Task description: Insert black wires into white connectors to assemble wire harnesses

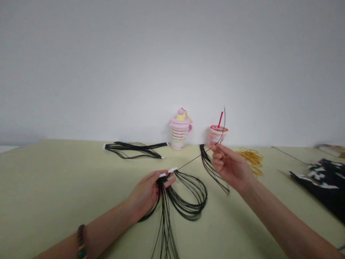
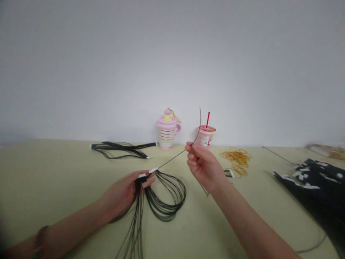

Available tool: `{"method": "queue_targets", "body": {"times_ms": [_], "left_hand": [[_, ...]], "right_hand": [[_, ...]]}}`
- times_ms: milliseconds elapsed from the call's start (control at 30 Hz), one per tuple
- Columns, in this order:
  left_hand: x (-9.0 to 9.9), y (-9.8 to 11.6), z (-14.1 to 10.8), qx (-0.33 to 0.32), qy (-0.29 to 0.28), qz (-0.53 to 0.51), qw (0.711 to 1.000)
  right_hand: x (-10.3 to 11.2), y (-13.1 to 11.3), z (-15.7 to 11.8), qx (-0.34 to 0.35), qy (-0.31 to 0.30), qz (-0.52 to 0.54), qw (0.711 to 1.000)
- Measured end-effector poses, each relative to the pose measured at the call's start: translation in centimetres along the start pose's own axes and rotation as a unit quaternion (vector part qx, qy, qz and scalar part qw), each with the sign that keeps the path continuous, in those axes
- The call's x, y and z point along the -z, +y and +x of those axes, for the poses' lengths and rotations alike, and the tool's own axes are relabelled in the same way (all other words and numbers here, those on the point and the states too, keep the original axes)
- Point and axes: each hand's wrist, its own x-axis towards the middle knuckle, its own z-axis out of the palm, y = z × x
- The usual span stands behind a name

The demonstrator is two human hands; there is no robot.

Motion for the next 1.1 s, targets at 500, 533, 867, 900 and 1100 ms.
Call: {"method": "queue_targets", "body": {"times_ms": [500, 533, 867, 900, 1100], "left_hand": [[-0.5, -0.1, -0.3, -0.025, -0.03, 0.01, 0.999], [-0.6, -0.1, -0.4, -0.031, -0.034, 0.008, 0.999], [0.7, -0.5, 0.2, -0.015, -0.075, 0.03, 0.997], [0.8, -0.6, 0.2, -0.015, -0.077, 0.03, 0.996], [0.6, -0.5, 0.3, -0.015, -0.078, 0.033, 0.996]], "right_hand": [[-0.4, 4.4, -1.2, 0.087, -0.01, -0.443, 0.892], [-0.5, 5.9, -1.6, 0.075, -0.034, -0.489, 0.869], [0.2, 9.8, -2.8, 0.153, -0.093, -0.691, 0.7], [0.2, 9.8, -2.9, 0.154, -0.089, -0.697, 0.695], [0.2, 9.9, -3.0, 0.16, -0.091, -0.712, 0.678]]}}
